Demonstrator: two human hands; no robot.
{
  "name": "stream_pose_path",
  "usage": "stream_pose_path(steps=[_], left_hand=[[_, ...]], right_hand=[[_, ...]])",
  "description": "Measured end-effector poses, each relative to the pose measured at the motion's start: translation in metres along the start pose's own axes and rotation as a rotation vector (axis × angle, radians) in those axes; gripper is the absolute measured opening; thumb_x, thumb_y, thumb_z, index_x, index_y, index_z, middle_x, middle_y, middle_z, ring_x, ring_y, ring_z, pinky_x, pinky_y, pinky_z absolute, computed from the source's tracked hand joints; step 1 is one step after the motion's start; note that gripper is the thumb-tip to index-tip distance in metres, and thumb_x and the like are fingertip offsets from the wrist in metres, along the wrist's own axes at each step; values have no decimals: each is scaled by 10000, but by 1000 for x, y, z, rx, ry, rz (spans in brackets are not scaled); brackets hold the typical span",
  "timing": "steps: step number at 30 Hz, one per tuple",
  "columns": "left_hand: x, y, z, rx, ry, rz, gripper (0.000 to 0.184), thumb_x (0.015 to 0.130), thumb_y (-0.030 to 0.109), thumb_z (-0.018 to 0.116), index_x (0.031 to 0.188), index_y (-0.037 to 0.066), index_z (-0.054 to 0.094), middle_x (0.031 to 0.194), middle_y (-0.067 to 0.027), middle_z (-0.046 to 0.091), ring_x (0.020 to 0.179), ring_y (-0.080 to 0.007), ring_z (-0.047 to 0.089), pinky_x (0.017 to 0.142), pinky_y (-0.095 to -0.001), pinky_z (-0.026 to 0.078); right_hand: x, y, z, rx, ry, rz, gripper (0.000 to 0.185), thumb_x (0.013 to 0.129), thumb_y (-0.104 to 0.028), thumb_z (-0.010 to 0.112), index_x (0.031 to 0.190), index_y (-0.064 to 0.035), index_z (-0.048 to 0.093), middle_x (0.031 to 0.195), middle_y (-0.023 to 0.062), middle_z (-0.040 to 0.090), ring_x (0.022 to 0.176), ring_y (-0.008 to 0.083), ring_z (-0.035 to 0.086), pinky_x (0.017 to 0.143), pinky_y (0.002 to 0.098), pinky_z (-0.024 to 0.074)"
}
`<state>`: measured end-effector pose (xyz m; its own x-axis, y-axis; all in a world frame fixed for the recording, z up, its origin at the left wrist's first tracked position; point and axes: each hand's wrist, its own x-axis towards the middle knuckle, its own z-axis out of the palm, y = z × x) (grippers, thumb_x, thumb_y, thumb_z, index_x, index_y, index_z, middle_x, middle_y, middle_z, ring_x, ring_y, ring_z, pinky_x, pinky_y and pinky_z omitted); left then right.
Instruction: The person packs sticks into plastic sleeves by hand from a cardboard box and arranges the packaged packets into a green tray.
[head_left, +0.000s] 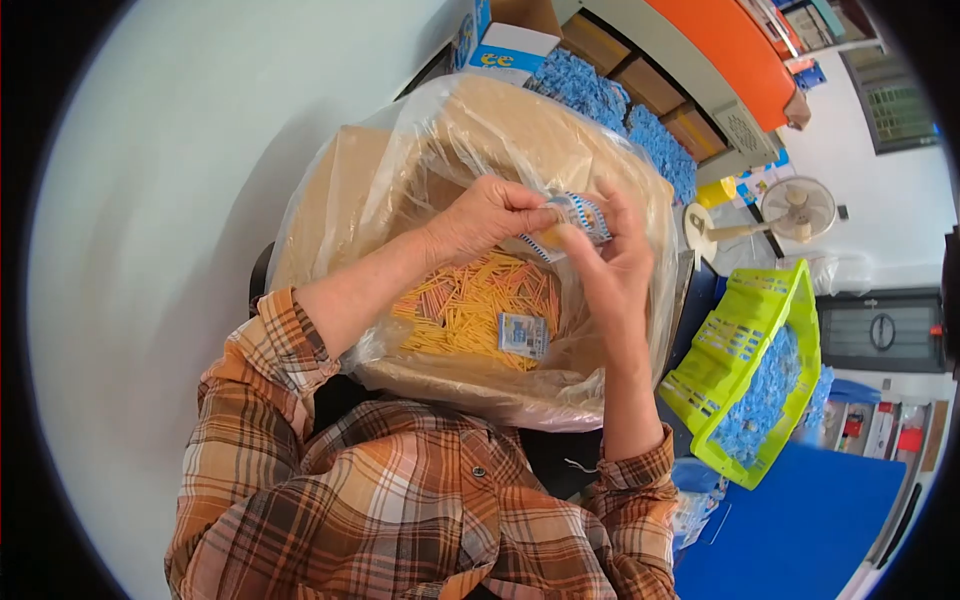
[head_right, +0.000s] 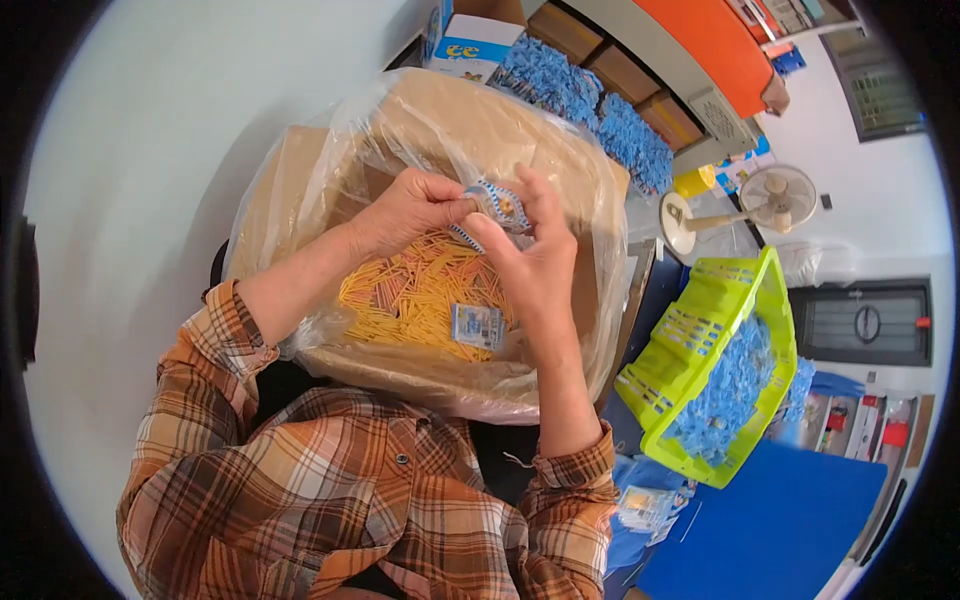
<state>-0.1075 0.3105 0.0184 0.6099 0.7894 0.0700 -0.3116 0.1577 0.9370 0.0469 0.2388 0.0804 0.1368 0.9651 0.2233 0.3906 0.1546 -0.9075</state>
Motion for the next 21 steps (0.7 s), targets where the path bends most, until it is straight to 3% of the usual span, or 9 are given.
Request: stream_pose_path(steps=[4,5,8,12,16,17,19,21], left_hand=[[-3,3,2,349,-125,-130,174,892,105,626,990,-11,710,840,19,662,747,-52,570,682,-220,474],[0,-5,3,354,-157,-144,181,888,104,621,994,-12,710,866,0,679,764,-65,597,708,-223,486],[4,-3,-1,472,-289,-112,192,873,126,643,992,-7,712,901,-40,702,804,-85,618,743,-233,492],[-1,0,-6,494,-364,-125,214,860,150,672,998,-11,706,923,-47,700,845,-96,618,770,-247,491],[-4,7,-8,417,-391,-210,231,859,141,668,1022,-22,688,948,-52,689,885,-107,613,796,-256,486],[-4,14,-2,455,-407,-274,229,865,130,657,1021,-36,676,919,-51,683,909,-102,613,799,-257,487],[-5,19,8,522,-457,-317,214,875,135,645,1009,-29,675,933,-63,681,911,-135,640,810,-267,494],[-11,36,13,560,-504,-434,199,886,125,628,996,-36,665,911,-66,677,844,-149,666,774,-266,507]], right_hand=[[-35,24,-11,-246,125,-60,304,807,-38,709,1101,-44,630,943,102,688,817,165,654,740,277,508],[-45,19,-19,-259,179,-90,205,821,-35,690,1022,-38,653,934,117,694,801,176,661,723,280,512],[-107,-8,-64,-311,232,-31,194,792,-4,701,984,-14,682,861,28,685,757,61,585,699,213,471],[-222,-28,-151,-223,20,404,260,756,21,699,1013,-16,678,884,49,697,761,128,640,682,251,498],[-331,18,-228,-223,778,615,288,790,-11,681,1075,18,657,933,54,677,818,119,621,702,241,507],[-352,33,-249,-414,878,587,270,794,-31,686,1056,27,662,920,59,681,799,120,632,679,248,508],[-379,53,-277,-742,983,612,286,793,-87,707,1043,44,663,911,88,685,790,153,646,679,275,511],[-404,78,-297,-1087,914,659,349,786,-154,728,1055,57,655,926,143,682,818,226,646,735,319,508]])
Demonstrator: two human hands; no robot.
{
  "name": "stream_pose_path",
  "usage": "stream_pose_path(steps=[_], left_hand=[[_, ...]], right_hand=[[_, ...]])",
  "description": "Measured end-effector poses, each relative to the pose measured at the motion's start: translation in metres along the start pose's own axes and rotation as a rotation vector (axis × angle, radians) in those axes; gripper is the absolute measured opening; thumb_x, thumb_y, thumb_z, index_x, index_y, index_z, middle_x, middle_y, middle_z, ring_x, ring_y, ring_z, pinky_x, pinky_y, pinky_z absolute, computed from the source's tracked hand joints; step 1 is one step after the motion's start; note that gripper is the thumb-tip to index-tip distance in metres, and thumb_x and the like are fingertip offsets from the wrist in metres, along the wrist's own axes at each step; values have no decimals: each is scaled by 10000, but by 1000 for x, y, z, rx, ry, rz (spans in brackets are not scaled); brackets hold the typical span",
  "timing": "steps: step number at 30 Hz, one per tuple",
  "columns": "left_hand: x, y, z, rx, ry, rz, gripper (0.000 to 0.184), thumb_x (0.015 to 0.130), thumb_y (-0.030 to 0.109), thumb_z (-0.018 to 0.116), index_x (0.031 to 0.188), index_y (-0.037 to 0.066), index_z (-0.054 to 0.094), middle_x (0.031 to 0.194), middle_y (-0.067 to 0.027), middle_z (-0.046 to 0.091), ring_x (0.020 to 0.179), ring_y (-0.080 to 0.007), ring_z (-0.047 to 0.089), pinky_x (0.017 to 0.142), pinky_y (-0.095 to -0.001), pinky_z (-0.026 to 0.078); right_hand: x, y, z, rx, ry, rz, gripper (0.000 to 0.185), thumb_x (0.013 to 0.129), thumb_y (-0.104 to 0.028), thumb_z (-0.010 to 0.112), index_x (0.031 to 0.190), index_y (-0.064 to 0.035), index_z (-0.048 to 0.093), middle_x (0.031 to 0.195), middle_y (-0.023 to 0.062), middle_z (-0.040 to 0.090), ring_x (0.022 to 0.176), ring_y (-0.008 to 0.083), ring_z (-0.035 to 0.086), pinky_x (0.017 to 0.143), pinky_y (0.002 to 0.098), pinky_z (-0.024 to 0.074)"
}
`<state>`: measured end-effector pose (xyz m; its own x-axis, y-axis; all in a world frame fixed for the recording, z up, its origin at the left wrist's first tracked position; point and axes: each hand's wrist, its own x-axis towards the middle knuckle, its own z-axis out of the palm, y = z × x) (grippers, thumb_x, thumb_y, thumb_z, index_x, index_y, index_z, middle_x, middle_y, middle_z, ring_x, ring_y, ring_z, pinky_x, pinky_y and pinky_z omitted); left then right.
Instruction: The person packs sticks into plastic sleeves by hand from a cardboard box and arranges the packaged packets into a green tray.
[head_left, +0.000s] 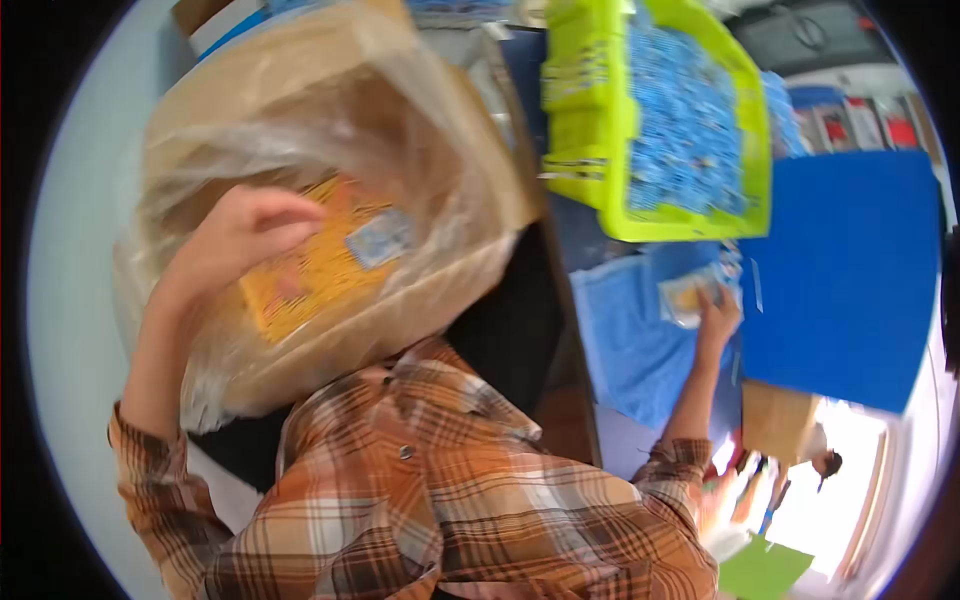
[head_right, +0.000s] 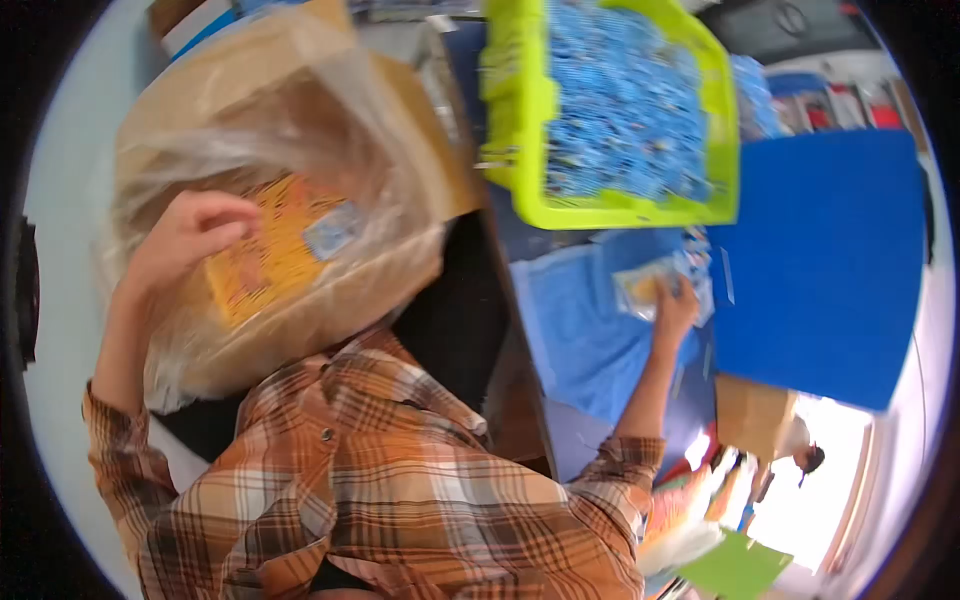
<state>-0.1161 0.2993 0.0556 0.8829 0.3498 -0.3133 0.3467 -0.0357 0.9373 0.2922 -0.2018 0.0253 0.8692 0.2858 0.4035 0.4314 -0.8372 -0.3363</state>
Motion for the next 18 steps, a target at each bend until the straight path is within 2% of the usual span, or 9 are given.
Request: stream_pose_path(steps=[1,3,5,6,7,10,13,16,18], left_hand=[[-3,11,0,-10,-56,-78,191,892,112,616,989,-48,657,881,-63,673,775,-147,678,732,-259,517],[3,5,-3,192,-149,-19,178,901,105,597,954,-55,651,804,-64,658,661,-146,675,658,-272,525],[19,3,5,276,-146,-118,143,890,95,600,926,-30,659,743,-69,641,643,-135,673,613,-279,524],[34,-10,9,551,-103,119,130,845,105,634,906,1,680,738,-102,658,662,-196,686,624,-326,524],[63,-52,15,820,-16,204,163,789,150,680,888,21,693,780,-148,670,726,-272,681,658,-382,525],[103,-104,36,965,-4,-30,310,684,250,778,886,36,681,868,-163,675,863,-309,661,728,-425,517],[119,-149,50,1028,228,61,433,640,212,794,1006,36,645,928,-184,678,905,-345,649,748,-429,509],[127,-155,53,952,68,-127,591,631,210,807,1140,22,572,1013,-192,667,968,-343,635,817,-443,497],[128,-177,57,833,171,-77,520,635,192,808,1092,37,615,989,-183,672,964,-347,635,815,-453,494]], right_hand=[[0,21,15,-166,26,-110,379,785,-185,734,1059,62,651,938,173,678,836,267,642,768,345,502],[-5,17,21,-230,42,-154,417,810,-248,724,1114,23,639,1028,197,653,973,332,598,862,401,476],[-13,12,26,-176,249,-153,433,813,-274,731,1133,2,637,1124,189,616,1063,329,552,913,406,443],[-17,9,23,-214,276,-240,416,818,-254,728,1135,0,636,1161,188,599,1086,333,540,933,410,432],[-17,3,26,-246,297,-318,400,823,-234,725,1137,-2,636,1198,187,582,1110,338,528,953,414,421],[-37,-54,14,-211,269,-377,343,846,-169,698,1135,4,634,1242,178,560,1150,329,511,976,420,411],[-56,-100,-1,-142,213,-432,306,856,-107,678,1134,9,631,1262,168,553,1177,324,497,995,428,402],[-61,-116,-9,-130,168,-506,275,856,-56,664,1125,-9,631,1268,162,551,1178,326,498,966,440,427],[-66,-128,-12,-113,147,-528,264,860,-40,656,1122,-17,631,1264,161,552,1173,323,502,952,437,440]])
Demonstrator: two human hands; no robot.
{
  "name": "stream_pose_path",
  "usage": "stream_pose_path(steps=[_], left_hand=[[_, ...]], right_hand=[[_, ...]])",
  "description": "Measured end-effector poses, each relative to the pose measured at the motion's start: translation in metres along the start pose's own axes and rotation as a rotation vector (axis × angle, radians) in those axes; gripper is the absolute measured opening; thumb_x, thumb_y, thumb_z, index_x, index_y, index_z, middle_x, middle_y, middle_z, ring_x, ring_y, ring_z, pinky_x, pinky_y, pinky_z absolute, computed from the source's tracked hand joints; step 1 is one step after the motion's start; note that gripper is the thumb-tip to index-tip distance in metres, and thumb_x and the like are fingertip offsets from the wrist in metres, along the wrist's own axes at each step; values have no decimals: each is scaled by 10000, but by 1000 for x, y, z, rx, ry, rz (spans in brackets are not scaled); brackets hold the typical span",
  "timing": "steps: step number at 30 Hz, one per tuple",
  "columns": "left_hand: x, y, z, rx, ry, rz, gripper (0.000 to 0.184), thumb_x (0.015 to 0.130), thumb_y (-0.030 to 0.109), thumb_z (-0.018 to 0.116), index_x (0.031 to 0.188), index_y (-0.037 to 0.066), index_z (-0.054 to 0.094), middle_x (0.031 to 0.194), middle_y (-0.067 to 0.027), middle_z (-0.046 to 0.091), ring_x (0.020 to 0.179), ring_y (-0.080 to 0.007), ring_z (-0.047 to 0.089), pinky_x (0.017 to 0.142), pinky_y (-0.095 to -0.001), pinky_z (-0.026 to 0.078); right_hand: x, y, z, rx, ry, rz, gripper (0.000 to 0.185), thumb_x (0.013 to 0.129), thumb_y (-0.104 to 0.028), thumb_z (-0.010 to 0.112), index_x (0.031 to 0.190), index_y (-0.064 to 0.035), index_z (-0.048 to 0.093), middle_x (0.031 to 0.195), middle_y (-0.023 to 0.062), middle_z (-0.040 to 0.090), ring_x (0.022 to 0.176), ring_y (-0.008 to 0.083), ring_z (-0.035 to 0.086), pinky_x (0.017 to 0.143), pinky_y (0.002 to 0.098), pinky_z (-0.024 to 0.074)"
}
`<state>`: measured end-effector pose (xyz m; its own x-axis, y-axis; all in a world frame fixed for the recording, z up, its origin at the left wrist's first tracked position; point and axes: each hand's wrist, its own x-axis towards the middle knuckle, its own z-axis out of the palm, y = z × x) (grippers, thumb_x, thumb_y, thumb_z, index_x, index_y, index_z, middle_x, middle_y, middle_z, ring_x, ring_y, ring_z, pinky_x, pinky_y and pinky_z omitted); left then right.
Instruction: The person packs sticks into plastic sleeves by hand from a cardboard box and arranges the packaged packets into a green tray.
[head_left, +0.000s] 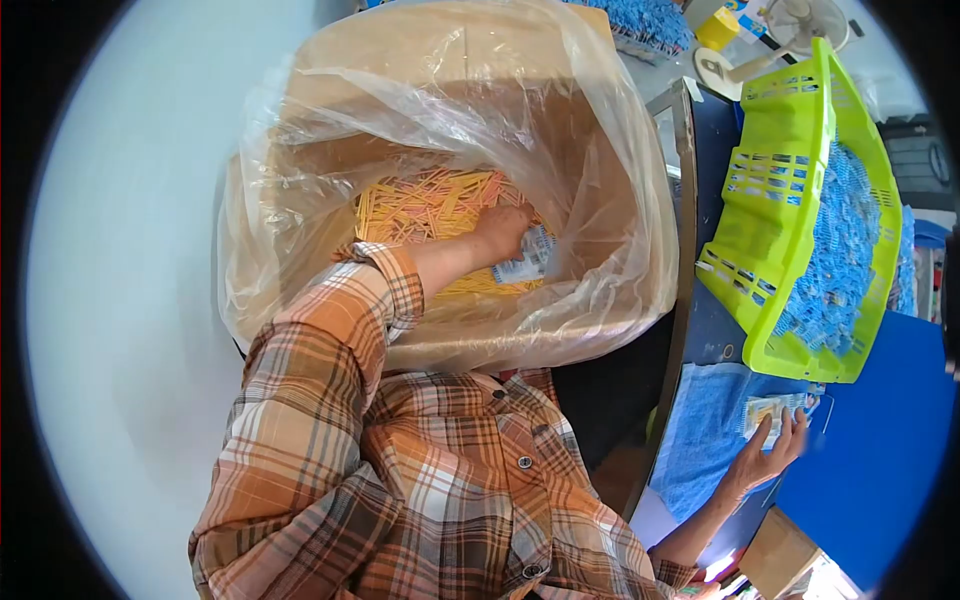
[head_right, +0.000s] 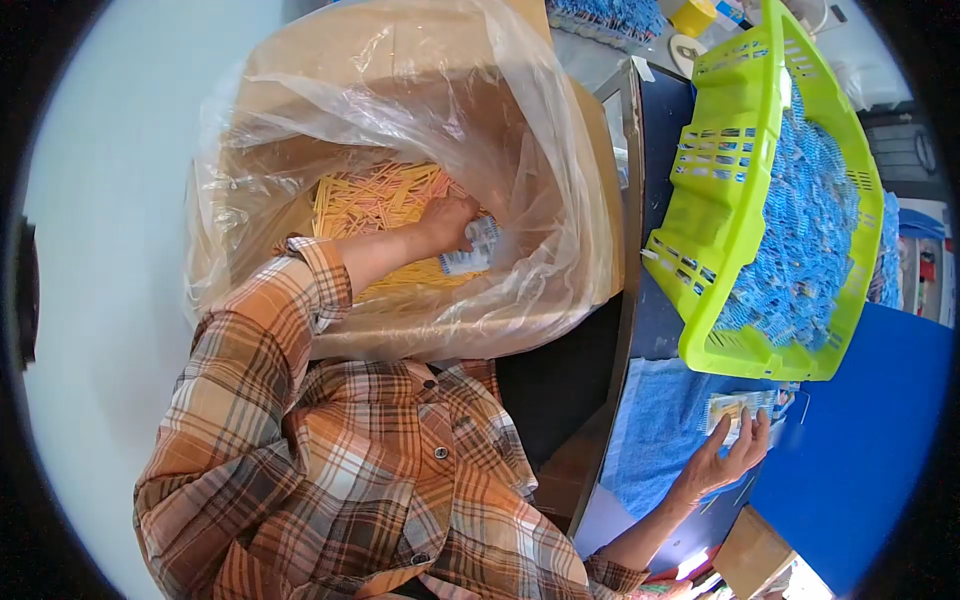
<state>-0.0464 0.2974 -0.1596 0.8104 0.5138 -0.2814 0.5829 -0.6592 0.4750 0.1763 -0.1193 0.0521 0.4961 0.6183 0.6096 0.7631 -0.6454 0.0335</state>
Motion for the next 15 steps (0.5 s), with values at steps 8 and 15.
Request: stream_pose_path(steps=[8,15], left_hand=[[-22,2,-11,-157,43,89,192,805,219,673,906,60,708,827,-187,662,850,-370,634,756,-469,486],[-50,7,-58,-244,-44,73,227,907,233,581,969,35,673,837,-183,655,817,-331,635,739,-423,495]], right_hand=[[25,-46,-5,59,-14,-134,249,853,21,639,1099,-17,636,1237,166,560,1082,303,554,906,413,471],[55,-153,4,640,-83,-370,261,741,72,692,991,13,647,1071,179,626,899,298,605,782,368,499]])
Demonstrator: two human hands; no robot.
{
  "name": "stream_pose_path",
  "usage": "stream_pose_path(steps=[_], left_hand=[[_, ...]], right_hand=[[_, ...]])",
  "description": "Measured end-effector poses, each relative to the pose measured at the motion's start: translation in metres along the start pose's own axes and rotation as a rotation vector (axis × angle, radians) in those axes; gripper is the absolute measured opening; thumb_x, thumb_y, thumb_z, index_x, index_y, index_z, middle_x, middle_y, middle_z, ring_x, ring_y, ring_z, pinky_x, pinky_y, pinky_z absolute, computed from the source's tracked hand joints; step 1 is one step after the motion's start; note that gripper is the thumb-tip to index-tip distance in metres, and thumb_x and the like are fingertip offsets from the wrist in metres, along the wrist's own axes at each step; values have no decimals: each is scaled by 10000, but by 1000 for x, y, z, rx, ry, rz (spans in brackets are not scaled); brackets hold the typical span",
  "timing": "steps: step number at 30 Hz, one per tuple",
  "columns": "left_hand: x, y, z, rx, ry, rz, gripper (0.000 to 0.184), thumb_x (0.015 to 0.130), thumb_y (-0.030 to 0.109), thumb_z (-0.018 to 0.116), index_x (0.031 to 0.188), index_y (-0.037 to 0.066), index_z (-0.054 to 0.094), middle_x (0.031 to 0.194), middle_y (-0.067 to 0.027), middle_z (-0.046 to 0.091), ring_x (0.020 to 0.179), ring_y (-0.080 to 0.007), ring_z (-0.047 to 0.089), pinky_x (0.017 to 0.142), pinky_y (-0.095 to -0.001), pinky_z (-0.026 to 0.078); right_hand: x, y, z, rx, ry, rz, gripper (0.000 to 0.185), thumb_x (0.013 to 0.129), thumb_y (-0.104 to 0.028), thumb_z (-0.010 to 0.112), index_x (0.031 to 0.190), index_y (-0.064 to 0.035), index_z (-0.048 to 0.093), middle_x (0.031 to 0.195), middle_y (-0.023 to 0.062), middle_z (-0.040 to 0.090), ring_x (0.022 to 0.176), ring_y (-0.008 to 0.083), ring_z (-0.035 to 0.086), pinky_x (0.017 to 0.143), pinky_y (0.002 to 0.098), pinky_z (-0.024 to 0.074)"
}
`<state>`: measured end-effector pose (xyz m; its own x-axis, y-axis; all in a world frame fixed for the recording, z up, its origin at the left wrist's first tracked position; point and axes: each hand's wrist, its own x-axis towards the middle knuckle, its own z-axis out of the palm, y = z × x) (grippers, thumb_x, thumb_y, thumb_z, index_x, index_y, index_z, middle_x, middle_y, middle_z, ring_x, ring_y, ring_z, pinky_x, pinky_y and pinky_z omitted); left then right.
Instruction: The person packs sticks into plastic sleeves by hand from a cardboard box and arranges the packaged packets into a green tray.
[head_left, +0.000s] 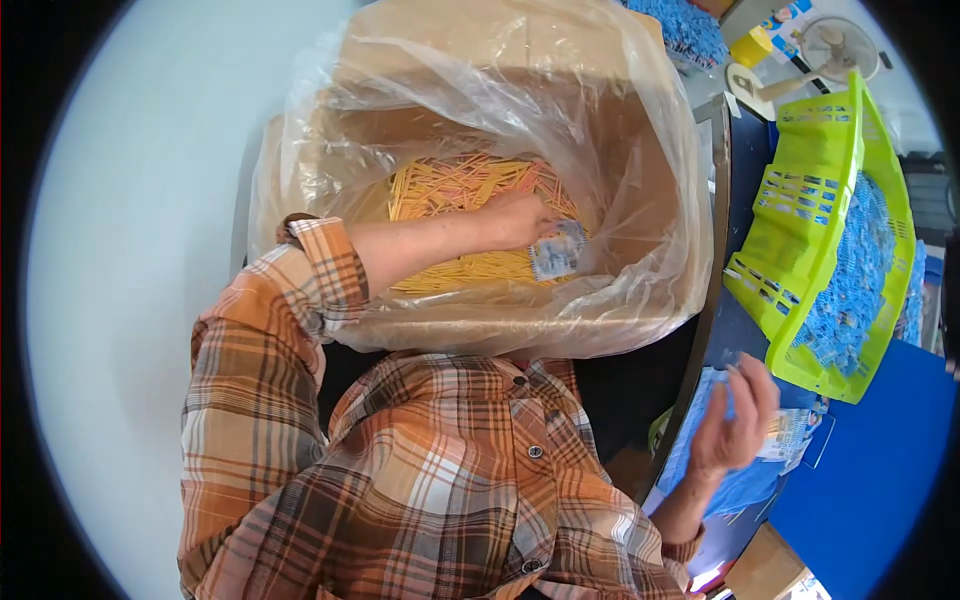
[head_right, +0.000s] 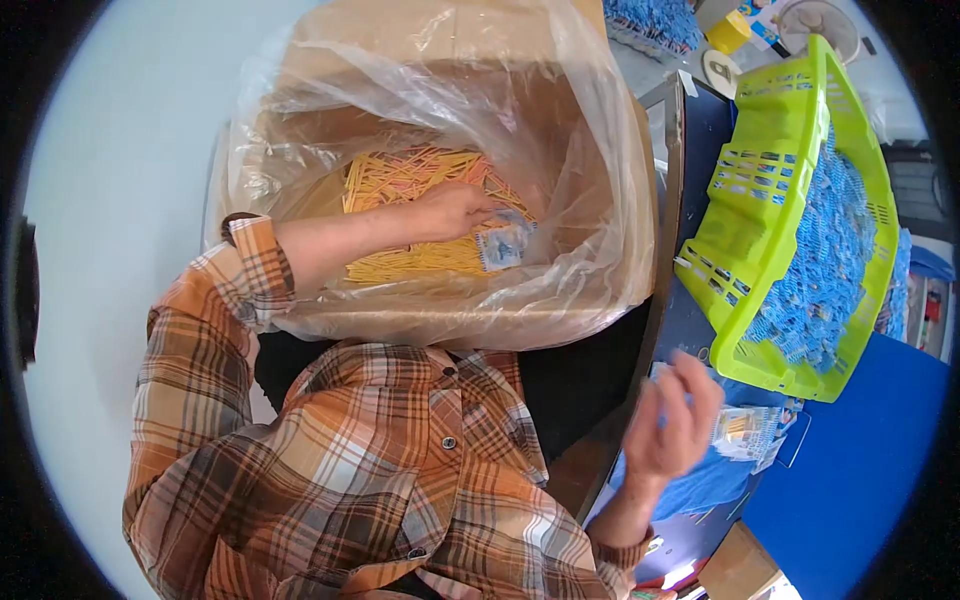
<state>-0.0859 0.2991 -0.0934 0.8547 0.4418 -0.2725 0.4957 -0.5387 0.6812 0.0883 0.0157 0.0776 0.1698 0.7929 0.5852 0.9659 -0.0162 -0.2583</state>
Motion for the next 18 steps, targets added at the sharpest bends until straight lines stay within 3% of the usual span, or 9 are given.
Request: stream_pose_path(steps=[4,6,7,10,12,15,16,18], left_hand=[[-1,11,-8,-471,-23,36,186,925,149,570,993,-9,642,872,-87,663,848,-154,618,761,-338,502],[-3,17,-7,-587,28,34,164,924,115,571,982,-25,634,878,-51,659,859,-107,590,772,-317,500],[-4,20,-7,-647,54,34,154,923,98,572,976,-33,630,881,-33,656,865,-84,576,777,-306,499],[-6,27,-15,-851,-27,126,183,942,140,550,936,-28,625,855,-37,658,821,-101,585,767,-316,500],[-10,28,-24,-689,-20,92,213,954,161,533,900,-22,628,804,-30,652,786,-101,580,743,-317,499],[-16,27,-43,-316,125,79,278,972,200,511,853,-19,636,745,-15,642,736,-101,574,698,-320,497],[-16,28,-55,-166,191,80,303,978,214,504,838,-18,639,729,-10,639,720,-102,571,681,-321,496],[-27,29,-82,-194,315,5,285,969,207,531,846,-17,657,719,-2,641,690,-83,565,641,-299,489]], right_hand=[[54,-28,53,202,-129,-113,291,732,47,702,1013,4,639,1012,180,641,870,322,624,745,357,512],[76,-34,80,190,-265,134,332,748,-3,704,1069,-3,618,1014,200,644,864,367,632,763,395,513],[83,-28,93,177,-345,150,353,749,-16,705,1088,-4,607,1011,209,647,876,381,631,776,409,508],[96,-13,129,236,-596,234,383,744,-45,706,1106,5,594,993,237,651,912,414,626,807,445,494],[102,-11,141,423,-776,351,360,730,-49,704,1068,25,607,970,254,651,934,425,620,819,460,485],[105,-5,156,321,-900,312,261,726,-28,658,977,44,641,922,274,647,932,427,617,800,466,490],[107,3,165,198,-970,266,305,722,-36,656,1017,38,631,910,251,650,898,415,625,783,465,488],[98,20,189,-19,-1112,149,394,713,-51,652,1096,26,612,886,205,656,828,393,641,749,461,484]])
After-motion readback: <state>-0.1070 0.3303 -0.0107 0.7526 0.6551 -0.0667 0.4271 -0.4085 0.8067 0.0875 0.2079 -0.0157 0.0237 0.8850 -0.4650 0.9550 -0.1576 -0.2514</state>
